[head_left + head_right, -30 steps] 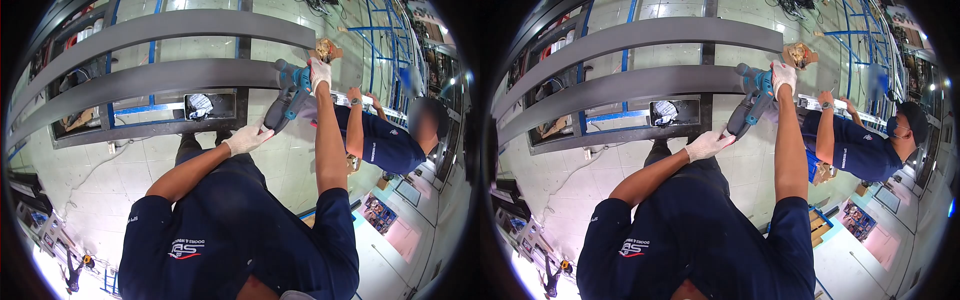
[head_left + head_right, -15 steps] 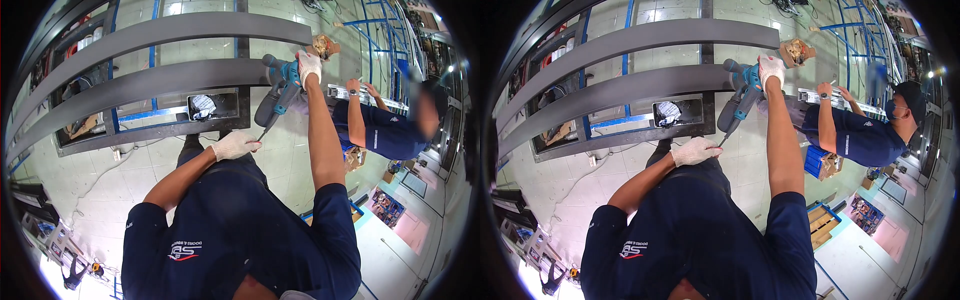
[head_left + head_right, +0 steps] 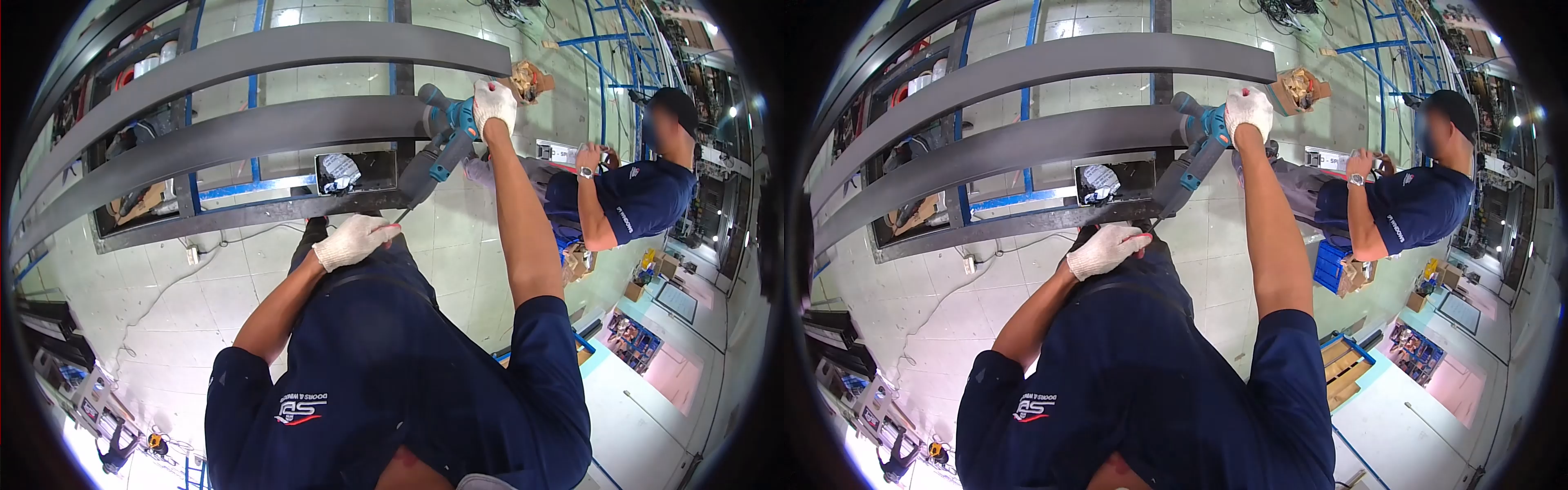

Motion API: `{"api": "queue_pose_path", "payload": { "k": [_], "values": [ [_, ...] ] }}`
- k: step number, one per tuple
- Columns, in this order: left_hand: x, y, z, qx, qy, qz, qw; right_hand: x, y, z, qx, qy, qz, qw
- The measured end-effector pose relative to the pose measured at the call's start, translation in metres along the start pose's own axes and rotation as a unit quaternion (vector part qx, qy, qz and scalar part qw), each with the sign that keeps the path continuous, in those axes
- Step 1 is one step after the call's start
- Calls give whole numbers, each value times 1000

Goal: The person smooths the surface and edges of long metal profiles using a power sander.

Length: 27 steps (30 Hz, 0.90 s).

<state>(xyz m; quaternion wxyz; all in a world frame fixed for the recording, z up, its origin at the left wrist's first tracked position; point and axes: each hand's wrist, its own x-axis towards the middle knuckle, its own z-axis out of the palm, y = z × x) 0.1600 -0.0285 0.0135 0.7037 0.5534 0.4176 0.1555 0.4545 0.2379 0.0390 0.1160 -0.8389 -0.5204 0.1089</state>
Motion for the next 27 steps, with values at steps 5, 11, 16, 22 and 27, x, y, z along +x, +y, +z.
{"api": "queue_pose_path", "payload": {
  "k": [5, 11, 16, 22, 27],
  "values": [
    [-25, -5, -22, 9, 58, -37, 998, -17, -23, -4, -39, 29, -62, 997],
    [-47, -28, -32, -35, 90, -15, 995, -33, -48, 3, -36, 2, -67, 997],
    [-81, -2, -46, -40, 117, -44, 991, -50, -64, 12, -10, -18, -61, 998],
    [-111, -34, -59, 45, 130, -62, 989, -82, -98, 20, 12, -48, -67, 997],
    [-140, -43, -64, 31, 163, -99, 981, -108, -125, 28, 44, -76, -62, 994]
  ]
}}
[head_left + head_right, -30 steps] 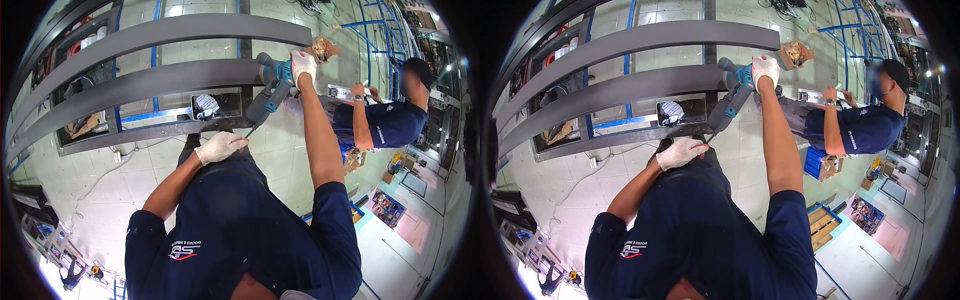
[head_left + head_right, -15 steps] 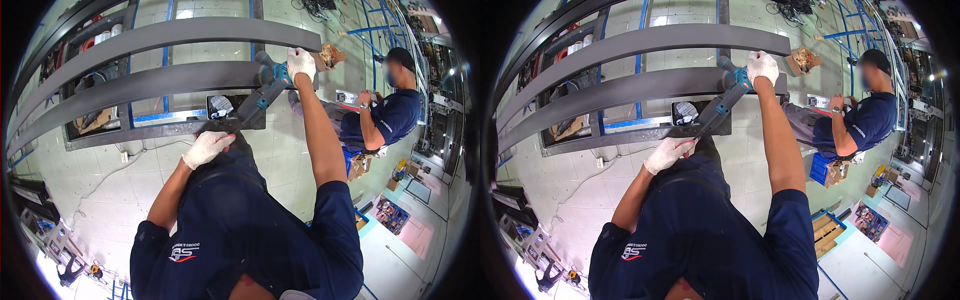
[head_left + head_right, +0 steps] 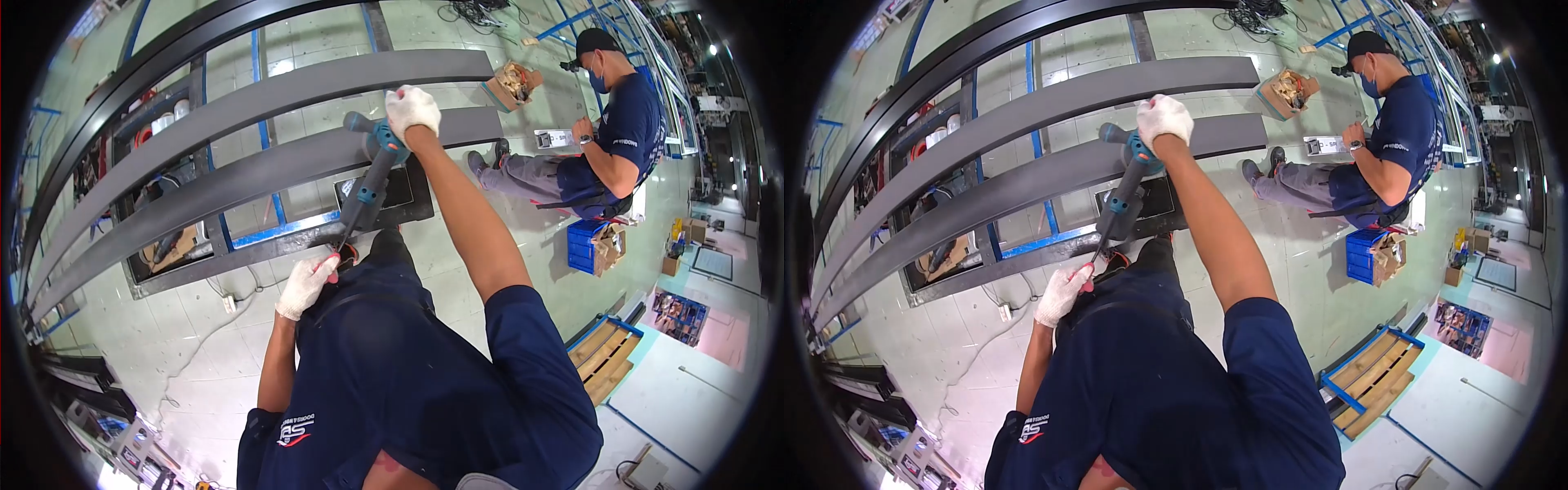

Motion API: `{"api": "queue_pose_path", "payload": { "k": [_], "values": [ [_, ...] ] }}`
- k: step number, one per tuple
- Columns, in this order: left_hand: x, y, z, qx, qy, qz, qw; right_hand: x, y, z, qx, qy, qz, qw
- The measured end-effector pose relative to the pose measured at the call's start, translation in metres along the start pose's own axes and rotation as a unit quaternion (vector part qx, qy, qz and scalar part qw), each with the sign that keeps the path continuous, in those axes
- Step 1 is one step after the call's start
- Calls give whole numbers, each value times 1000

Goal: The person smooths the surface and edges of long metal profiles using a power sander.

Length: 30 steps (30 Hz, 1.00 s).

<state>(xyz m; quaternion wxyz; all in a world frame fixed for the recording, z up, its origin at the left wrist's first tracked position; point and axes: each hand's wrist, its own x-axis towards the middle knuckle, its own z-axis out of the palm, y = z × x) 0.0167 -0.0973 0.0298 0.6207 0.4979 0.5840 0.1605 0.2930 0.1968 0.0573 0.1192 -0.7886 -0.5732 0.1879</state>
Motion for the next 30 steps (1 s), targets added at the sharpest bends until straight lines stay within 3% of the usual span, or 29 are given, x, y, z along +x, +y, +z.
{"api": "queue_pose_path", "payload": {
  "k": [7, 10, 12, 14, 17, 20, 26, 30],
  "values": [
    [-27, -16, -29, -12, 63, -36, 997, -18, -37, 32, 48, 21, -30, 998],
    [-31, -49, -35, -22, 118, -27, 992, -28, -58, 47, 36, 63, -95, 993],
    [-37, -54, -44, 16, 143, -41, 989, -38, -74, 52, 44, 88, -192, 976],
    [-47, -58, -50, 41, 175, -47, 982, -51, -92, 46, 3, -16, -267, 964],
    [-63, -70, -59, 19, 258, -73, 963, -68, -106, 50, 6, -92, -333, 938],
    [-78, -73, -66, -8, 334, -119, 935, -88, -116, 60, -9, -86, -378, 922],
    [-94, -66, -71, -112, 441, -152, 877, -106, -134, 82, 51, -90, -363, 926],
    [-87, -53, -67, -153, 466, -143, 860, -103, -125, 76, 96, -111, -327, 934]
  ]
}}
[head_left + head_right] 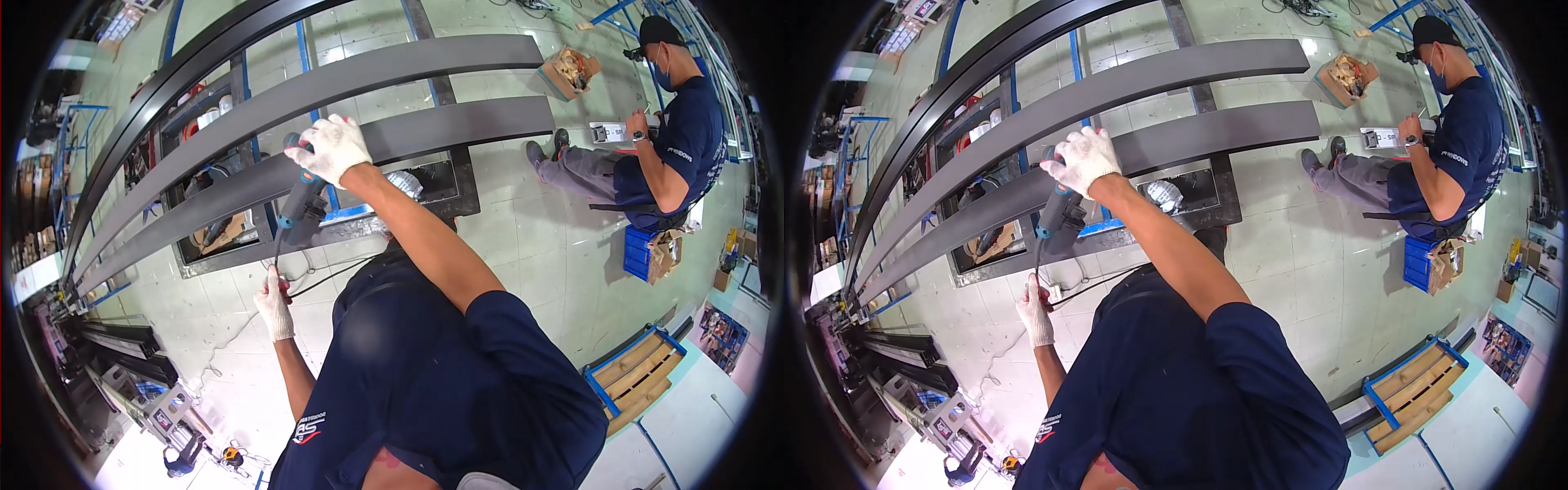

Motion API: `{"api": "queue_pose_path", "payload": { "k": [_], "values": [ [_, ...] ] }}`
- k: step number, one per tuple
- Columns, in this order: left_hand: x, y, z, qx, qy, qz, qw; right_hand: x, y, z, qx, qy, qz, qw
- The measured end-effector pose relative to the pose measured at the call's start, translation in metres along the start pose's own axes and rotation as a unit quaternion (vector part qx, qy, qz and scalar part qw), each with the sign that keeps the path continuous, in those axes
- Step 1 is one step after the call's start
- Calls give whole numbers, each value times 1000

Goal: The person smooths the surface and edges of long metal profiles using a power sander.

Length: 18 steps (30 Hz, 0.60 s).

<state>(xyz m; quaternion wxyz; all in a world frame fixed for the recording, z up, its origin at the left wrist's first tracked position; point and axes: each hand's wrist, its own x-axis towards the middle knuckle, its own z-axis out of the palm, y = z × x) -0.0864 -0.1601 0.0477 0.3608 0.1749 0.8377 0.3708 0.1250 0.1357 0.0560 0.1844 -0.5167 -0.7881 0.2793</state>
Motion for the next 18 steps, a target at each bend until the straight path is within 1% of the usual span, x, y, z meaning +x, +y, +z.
{"api": "queue_pose_path", "payload": {
  "k": [4, 8, 9, 10, 12, 13, 14, 16, 18],
  "values": [
    [4, 18, 24, 28, -19, -4, 999, -11, 30, -25, 23, 11, 34, 999],
    [5, 38, 60, 88, -70, 47, 993, -28, 83, -64, 35, 8, 71, 997],
    [13, 33, 68, 88, -90, 52, 991, -34, 97, -73, 44, 30, 70, 996],
    [10, 41, 80, 90, -98, 59, 989, -41, 109, -87, 72, 30, 82, 994],
    [2, 57, 103, 93, -117, 74, 986, -54, 134, -108, 68, 63, 95, 991],
    [-2, 69, 111, 100, -148, 77, 981, -60, 146, -119, 79, 65, 110, 989],
    [-5, 75, 123, 108, -159, 88, 977, -67, 160, -128, 94, 81, 107, 987],
    [-10, 87, 151, 124, -180, 112, 969, -80, 183, -146, 115, 119, 120, 979],
    [-13, 95, 176, 149, -207, 136, 957, -94, 206, -160, 105, 165, 135, 971]
  ]
}}
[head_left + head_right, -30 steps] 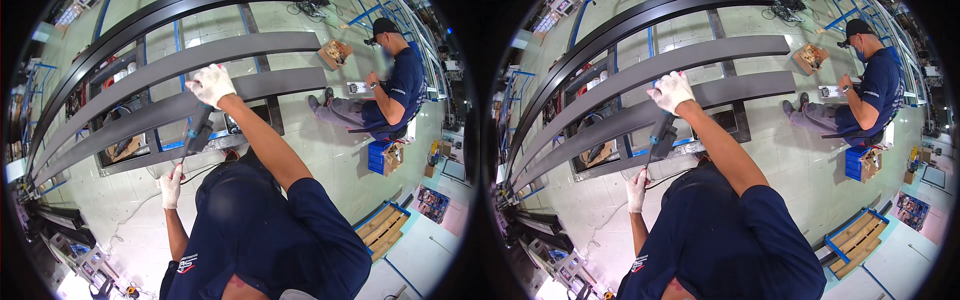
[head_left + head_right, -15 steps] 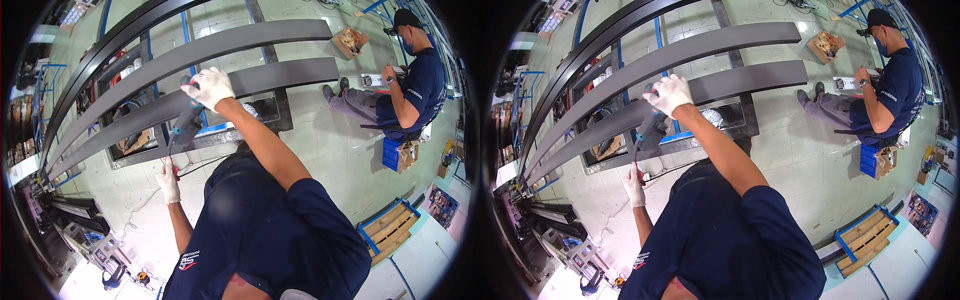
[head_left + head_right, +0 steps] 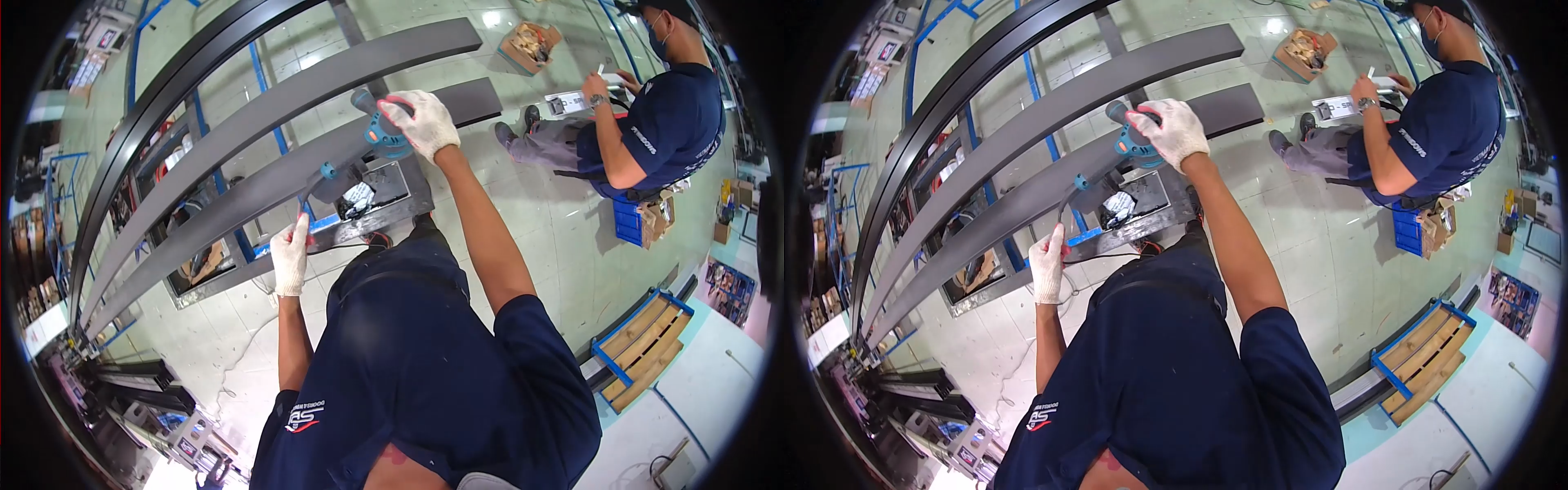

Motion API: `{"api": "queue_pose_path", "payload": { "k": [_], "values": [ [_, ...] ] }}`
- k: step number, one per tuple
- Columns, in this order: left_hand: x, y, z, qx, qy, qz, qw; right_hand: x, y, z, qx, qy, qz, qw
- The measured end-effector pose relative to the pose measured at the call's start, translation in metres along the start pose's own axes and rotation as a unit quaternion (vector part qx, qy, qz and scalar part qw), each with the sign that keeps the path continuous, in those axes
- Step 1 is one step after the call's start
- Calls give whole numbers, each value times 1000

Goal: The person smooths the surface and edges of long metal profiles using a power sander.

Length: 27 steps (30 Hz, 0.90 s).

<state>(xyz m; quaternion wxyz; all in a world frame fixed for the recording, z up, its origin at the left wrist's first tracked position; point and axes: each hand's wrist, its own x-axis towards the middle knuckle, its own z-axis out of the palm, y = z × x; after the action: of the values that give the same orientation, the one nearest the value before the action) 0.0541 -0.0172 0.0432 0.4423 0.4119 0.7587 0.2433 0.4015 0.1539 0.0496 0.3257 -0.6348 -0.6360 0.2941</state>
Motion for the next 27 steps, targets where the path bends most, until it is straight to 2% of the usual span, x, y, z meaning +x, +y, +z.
{"api": "queue_pose_path", "payload": {
  "k": [5, 11, 13, 15, 16, 17, 21, 24, 25, 27],
  "values": [
    [2, 46, 53, 17, -69, 64, 995, 3, 61, -45, 12, 91, 38, 995],
    [8, 67, 109, 45, -151, 86, 984, 13, 105, -108, 35, 116, 94, 988],
    [-1, 92, 124, 79, -182, 91, 976, 22, 118, -122, 32, 118, 118, 985],
    [-5, 107, 139, 111, -213, 121, 963, 34, 139, -135, 5, 132, 95, 987],
    [-11, 124, 142, 109, -243, 95, 959, 39, 141, -140, -8, 137, 81, 987],
    [-10, 122, 151, 117, -247, 116, 955, 44, 142, -145, -15, 144, 64, 987],
    [-15, 123, 172, 126, -258, 126, 950, 71, 139, -156, -101, 96, 115, 984],
    [-22, 120, 177, 110, -231, 178, 950, 98, 133, -158, -223, -27, 191, 955],
    [-23, 116, 178, 92, -229, 178, 953, 103, 137, -153, -225, -9, 189, 956],
    [-25, 113, 179, 127, -240, 180, 945, 111, 131, -154, -218, -35, 208, 953]
  ]
}}
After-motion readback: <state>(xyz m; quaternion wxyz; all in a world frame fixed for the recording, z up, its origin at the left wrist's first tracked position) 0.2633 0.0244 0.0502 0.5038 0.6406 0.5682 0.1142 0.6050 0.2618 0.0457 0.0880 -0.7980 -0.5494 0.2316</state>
